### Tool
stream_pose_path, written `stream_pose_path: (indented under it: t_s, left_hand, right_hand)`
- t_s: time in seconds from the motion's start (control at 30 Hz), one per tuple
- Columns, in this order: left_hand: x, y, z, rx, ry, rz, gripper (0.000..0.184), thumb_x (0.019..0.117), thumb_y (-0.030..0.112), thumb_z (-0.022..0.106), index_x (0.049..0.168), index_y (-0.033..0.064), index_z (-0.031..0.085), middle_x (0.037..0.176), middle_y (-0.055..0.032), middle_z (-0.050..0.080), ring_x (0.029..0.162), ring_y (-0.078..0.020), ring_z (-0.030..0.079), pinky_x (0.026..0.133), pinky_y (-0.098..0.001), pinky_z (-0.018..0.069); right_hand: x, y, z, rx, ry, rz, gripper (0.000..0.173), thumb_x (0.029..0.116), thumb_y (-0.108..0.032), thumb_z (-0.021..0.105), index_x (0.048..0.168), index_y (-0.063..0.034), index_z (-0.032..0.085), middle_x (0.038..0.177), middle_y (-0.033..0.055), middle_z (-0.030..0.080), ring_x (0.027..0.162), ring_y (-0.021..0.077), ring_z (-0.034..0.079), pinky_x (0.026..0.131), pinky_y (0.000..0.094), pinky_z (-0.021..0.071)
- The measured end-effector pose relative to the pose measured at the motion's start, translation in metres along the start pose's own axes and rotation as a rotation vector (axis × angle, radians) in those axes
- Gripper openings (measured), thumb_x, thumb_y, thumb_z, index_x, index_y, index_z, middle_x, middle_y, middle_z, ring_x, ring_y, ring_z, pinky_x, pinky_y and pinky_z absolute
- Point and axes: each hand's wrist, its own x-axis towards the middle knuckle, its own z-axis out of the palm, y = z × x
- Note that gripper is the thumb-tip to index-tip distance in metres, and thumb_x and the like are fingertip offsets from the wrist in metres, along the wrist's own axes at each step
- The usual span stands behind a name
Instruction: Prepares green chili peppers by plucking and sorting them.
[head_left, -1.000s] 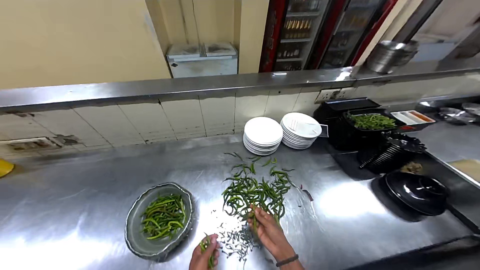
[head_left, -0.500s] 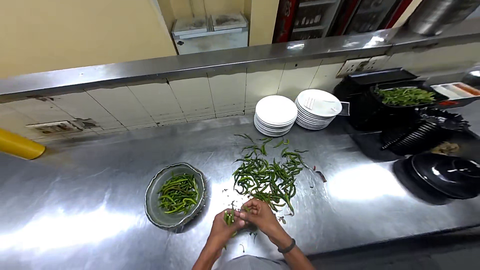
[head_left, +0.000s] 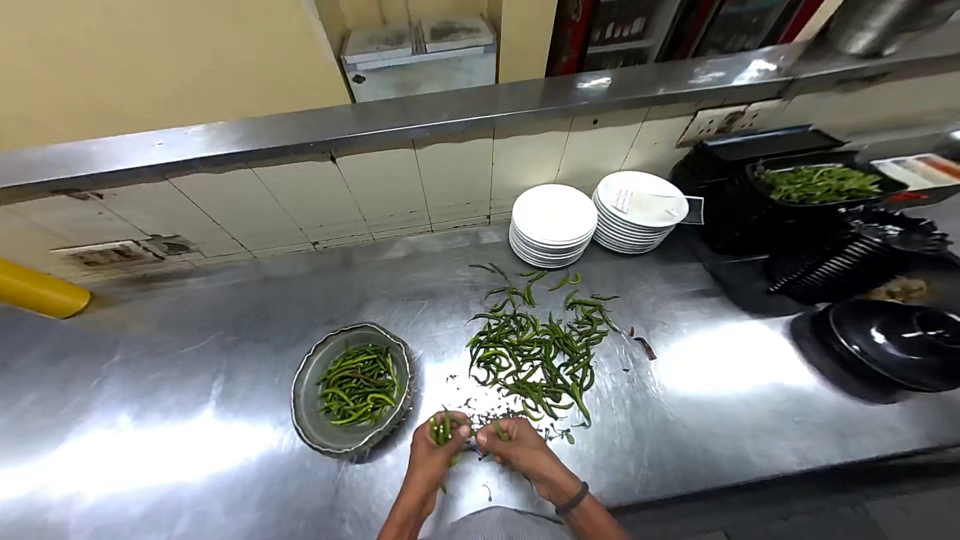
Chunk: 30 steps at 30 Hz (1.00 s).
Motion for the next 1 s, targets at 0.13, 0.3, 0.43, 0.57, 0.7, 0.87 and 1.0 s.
stream_pose_path:
  t_s: [0.13,0.3,0.43,0.57,0.7,0.87,1.0]
  left_hand:
    - [-0.001,0.001,0.004,-0.04,-0.011,-0.039,0.024,0.0953,0.014,0.071,0.114,-0.0008,0.069,0.098,-0.0121,0.073,0.081,-0.0162,0.068,0.067,-0.0284,0.0552]
    - [0.002,-0.007,0.01,-0.432,0.093,-0.316,0.015,0.1048,0.014,0.057,0.106,-0.0005,0.062,0.081,-0.0094,0.067,0.058,-0.0092,0.059,0.049,-0.0201,0.0478]
    - [0.012,-0.009,-0.001,-0.618,0.269,-0.411,0.019,0.1076,0.02,0.051,0.105,0.0019,0.057,0.08,-0.0099,0.067,0.054,-0.0101,0.059,0.046,-0.0205,0.0481]
    - [0.007,0.002,-0.011,-0.624,0.207,-0.415,0.023,0.108,0.016,0.048,0.119,-0.0032,0.056,0.102,-0.0193,0.073,0.082,-0.0236,0.074,0.068,-0.0322,0.0615]
    - [0.0,0.003,-0.011,-0.572,0.177,-0.418,0.014,0.1016,0.001,0.055,0.116,-0.0022,0.054,0.094,-0.016,0.069,0.08,-0.0244,0.072,0.072,-0.0366,0.063]
    - [-0.002,-0.013,-0.003,-0.462,0.061,-0.403,0.015,0.0993,0.004,0.063,0.112,-0.0012,0.057,0.089,-0.0128,0.067,0.073,-0.0196,0.069,0.067,-0.0324,0.0615]
    - [0.0,-0.02,0.004,-0.368,-0.116,-0.365,0.028,0.1003,0.012,0.065,0.124,-0.0017,0.063,0.096,-0.013,0.071,0.079,-0.0175,0.069,0.073,-0.0317,0.0602]
  right_hand:
    - [0.004,0.004,0.003,-0.135,0.064,-0.049,0.016,0.0934,-0.022,0.073,0.094,-0.0056,0.075,0.079,-0.0004,0.069,0.068,0.0074,0.061,0.066,0.0279,0.0521]
    - [0.004,0.008,0.006,-0.39,0.1,-0.406,0.012,0.0918,-0.021,0.074,0.089,-0.0103,0.079,0.084,-0.0009,0.074,0.079,0.0073,0.067,0.078,0.0319,0.0551]
    - [-0.002,0.0,0.011,-0.367,0.095,-0.512,0.01,0.0917,-0.021,0.075,0.09,-0.0121,0.079,0.088,-0.0019,0.074,0.084,0.0071,0.068,0.082,0.0305,0.0556]
    - [0.008,0.005,-0.005,-0.136,0.105,-0.032,0.046,0.0899,-0.009,0.071,0.133,-0.0006,0.06,0.114,0.0087,0.071,0.089,0.0156,0.069,0.078,0.034,0.0583]
    - [0.01,0.014,-0.012,0.167,0.124,0.08,0.053,0.0934,0.0,0.064,0.144,0.0012,0.049,0.123,0.0122,0.062,0.089,0.0146,0.063,0.074,0.0301,0.0554]
    - [-0.002,0.007,-0.01,0.363,0.015,-0.008,0.05,0.092,0.003,0.067,0.14,0.0043,0.053,0.115,0.0167,0.068,0.097,0.0251,0.071,0.091,0.0413,0.0602]
    - [-0.009,-0.003,-0.001,0.299,-0.045,0.097,0.039,0.0997,-0.012,0.065,0.135,-0.001,0.051,0.102,0.0165,0.072,0.08,0.027,0.074,0.068,0.0397,0.063]
